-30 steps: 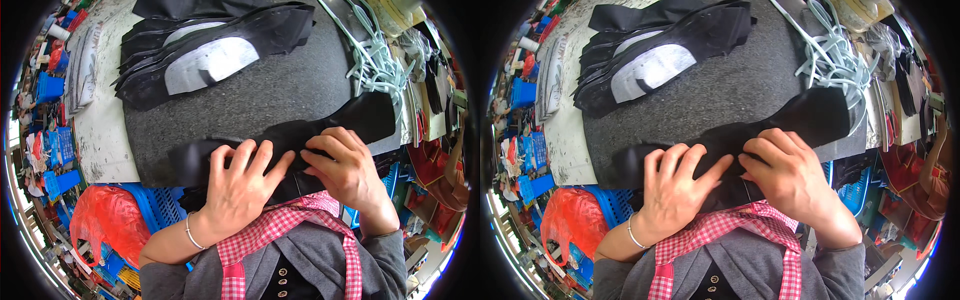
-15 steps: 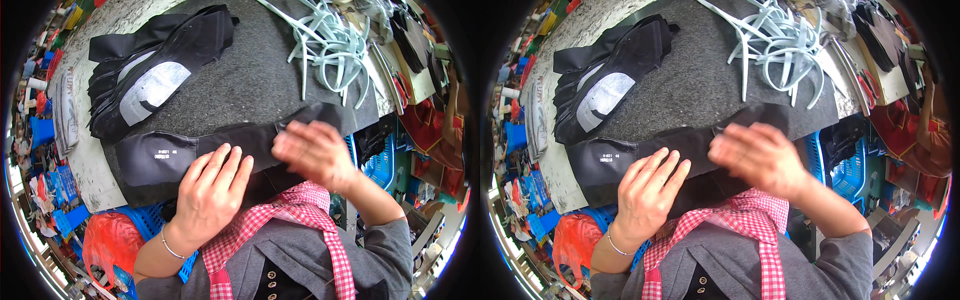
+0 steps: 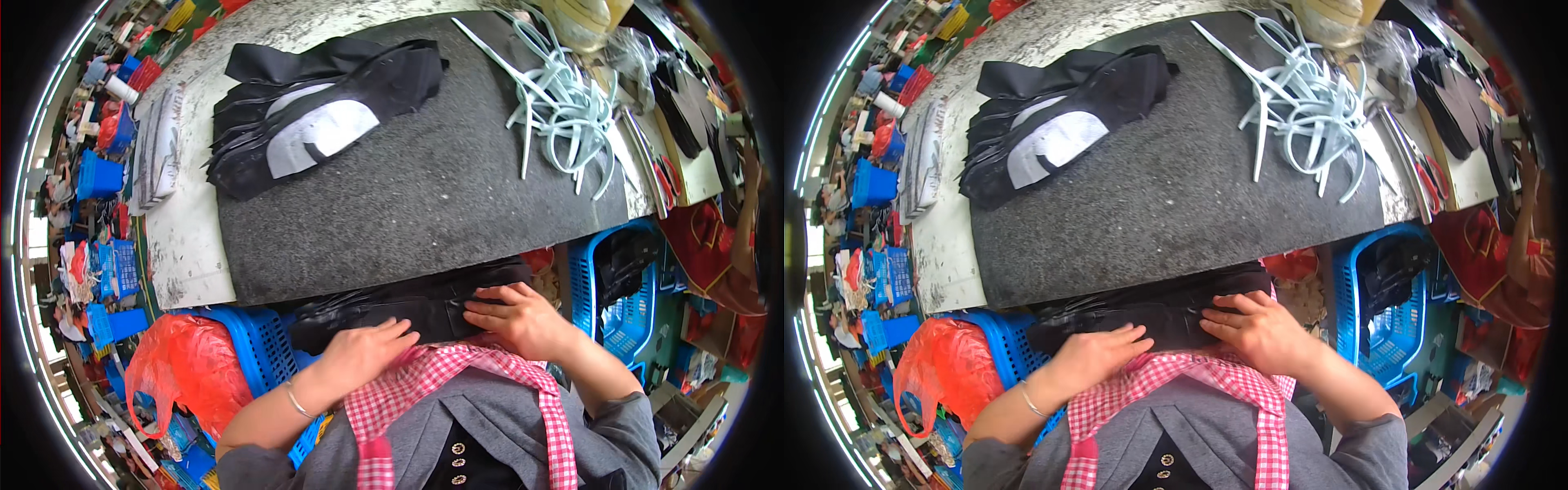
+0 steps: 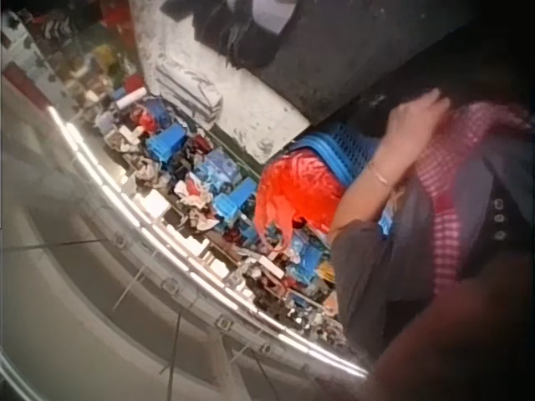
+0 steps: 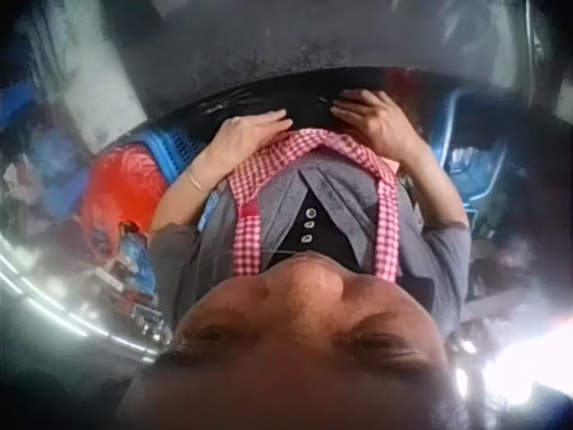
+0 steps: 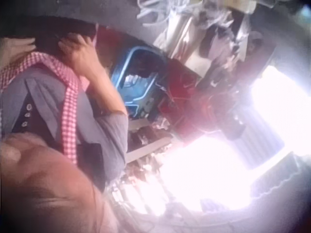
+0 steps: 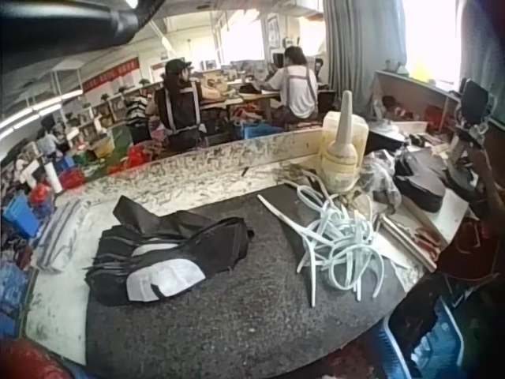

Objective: The person places reinforcement strips onto black shoe pieces, folds the edges over the strips, and presses them down firmly by hand.

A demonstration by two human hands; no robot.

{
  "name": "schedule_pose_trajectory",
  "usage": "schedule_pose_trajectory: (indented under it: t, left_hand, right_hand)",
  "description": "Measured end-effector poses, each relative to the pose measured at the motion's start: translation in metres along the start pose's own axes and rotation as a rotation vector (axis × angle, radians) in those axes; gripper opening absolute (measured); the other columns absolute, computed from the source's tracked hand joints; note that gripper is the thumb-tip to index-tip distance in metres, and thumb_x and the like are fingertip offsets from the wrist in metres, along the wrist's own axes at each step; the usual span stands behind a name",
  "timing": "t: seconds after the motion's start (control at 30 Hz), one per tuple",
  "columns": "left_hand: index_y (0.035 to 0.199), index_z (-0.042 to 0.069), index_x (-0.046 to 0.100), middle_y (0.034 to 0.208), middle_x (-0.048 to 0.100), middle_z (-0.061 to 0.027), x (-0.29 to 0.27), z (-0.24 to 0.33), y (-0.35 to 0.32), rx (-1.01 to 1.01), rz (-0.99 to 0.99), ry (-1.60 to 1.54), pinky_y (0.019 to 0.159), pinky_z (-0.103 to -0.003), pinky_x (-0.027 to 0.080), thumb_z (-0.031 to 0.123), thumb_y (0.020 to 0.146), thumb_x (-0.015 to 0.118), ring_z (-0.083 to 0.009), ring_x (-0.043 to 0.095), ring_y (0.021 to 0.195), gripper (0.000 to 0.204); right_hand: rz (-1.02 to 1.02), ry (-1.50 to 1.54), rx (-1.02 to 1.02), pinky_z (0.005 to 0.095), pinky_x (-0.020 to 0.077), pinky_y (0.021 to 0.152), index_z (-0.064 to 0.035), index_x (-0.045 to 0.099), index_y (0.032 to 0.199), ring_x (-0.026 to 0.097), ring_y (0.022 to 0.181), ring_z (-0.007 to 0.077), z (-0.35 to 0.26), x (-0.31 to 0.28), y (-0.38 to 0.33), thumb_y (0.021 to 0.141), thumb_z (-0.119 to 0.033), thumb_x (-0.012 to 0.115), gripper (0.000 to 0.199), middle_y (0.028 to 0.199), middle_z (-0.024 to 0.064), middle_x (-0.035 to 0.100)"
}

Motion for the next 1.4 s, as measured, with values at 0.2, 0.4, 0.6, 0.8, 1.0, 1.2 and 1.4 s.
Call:
schedule_pose_trajectory:
  t: [0.2, 0.4, 0.6, 0.8, 1.0, 1.2, 1.4]
  left_hand:
    - [0.131, 0.01, 0.071, 0.136, 0.065, -0.0105, -0.193, -0.025, 0.082, -0.114, 0.7, 0.744, 0.101, -0.049, 0.057, 0.002, 0.079, 0.087, -0.0372, 0.062, 0.123, 0.055]
    - [0.114, -0.002, 0.073, 0.115, 0.072, -0.0152, -0.184, -0.034, 0.095, 0.09, 0.645, 0.698, 0.083, -0.045, 0.062, -0.003, 0.078, 0.076, -0.0368, 0.071, 0.1, 0.037]
    - [0.113, -0.001, 0.076, 0.111, 0.082, -0.0197, -0.16, 0.006, 0.041, 0.053, 0.289, -0.035, 0.09, -0.043, 0.068, -0.008, 0.078, 0.065, -0.0341, 0.082, 0.1, 0.038]
    - [0.118, 0.002, 0.082, 0.131, 0.062, -0.0175, -0.243, 0.008, -0.004, 0.05, 0.923, 0.37, 0.103, -0.047, 0.063, -0.012, 0.089, 0.073, -0.0412, 0.065, 0.127, 0.034]
    - [0.117, 0.01, 0.084, 0.109, 0.071, -0.0006, -0.128, 0.023, 0.089, 0.302, 0.61, 0.493, 0.096, -0.043, 0.051, 0.018, 0.092, 0.074, -0.02, 0.066, 0.105, 0.028]
    - [0.125, 0.014, 0.083, 0.098, 0.074, 0.0035, -0.1, 0.02, 0.064, 0.147, 0.484, 0.209, 0.09, -0.041, 0.047, 0.012, 0.085, 0.079, -0.0166, 0.072, 0.093, 0.04]
    - [0.13, 0.011, 0.079, 0.107, 0.079, -0.0032, -0.11, 0.007, 0.06, 0.052, 0.386, -0.139, 0.091, -0.04, 0.053, 0.013, 0.084, 0.09, -0.0187, 0.076, 0.098, 0.048]
  right_hand:
    - [0.348, 0.183, -0.116, 0.0422, 0.0605, 0.082, -0.0051, 0.075, 0.134, 0.074, 0.101, 0.0323, 0.005, -0.125, 0.101, 0.094, -0.02, 0.082, 0.044, 0.104, 0.0126, 0.077]
    - [0.362, -0.171, -0.049, 0.0526, 0.0426, 0.122, -0.0013, 0.056, 0.156, 0.06, 0.143, 0.0404, 0.024, -0.145, 0.252, 0.11, -0.046, 0.062, 0.065, 0.147, 0.0233, 0.067]
    - [0.248, -0.023, 0.03, 0.0488, 0.0521, 0.114, -0.0056, 0.066, 0.147, 0.068, 0.136, 0.0336, 0.089, -0.156, 0.27, 0.106, -0.05, 0.069, 0.06, 0.143, 0.0166, 0.073]
    - [0.362, -0.466, 0.874, 0.0495, 0.0614, 0.09, -0.0115, 0.079, 0.101, 0.079, 0.106, 0.036, 0.192, -0.236, 0.156, 0.099, -0.043, 0.08, 0.031, 0.103, 0.0136, 0.082]
    - [0.831, -0.075, 0.752, 0.0375, 0.0577, 0.089, -0.0132, 0.079, 0.108, 0.076, 0.097, 0.021, 0.183, -0.257, 0.109, 0.101, -0.028, 0.077, 0.016, 0.105, 0.0079, 0.082]
    - [1.005, 0.446, 0.157, 0.0211, 0.0427, 0.061, -0.0037, 0.078, 0.116, 0.062, 0.069, 0.007, 0.069, -0.28, 0.075, 0.105, -0.019, 0.075, 0.02, 0.081, -0.0023, 0.068]
    - [0.245, 0.552, 0.214, 0.0414, 0.0561, 0.067, -0.0006, 0.068, 0.102, 0.073, 0.073, 0.0341, -0.003, -0.165, 0.119, 0.098, -0.004, 0.076, 0.01, 0.083, 0.0161, 0.07]
Point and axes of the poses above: each hand's wrist, its own y-axis towards the middle knuckle, its own x-axis out of the palm, z = x × y, the point moved 10 cm from there along y, towards the middle knuckle
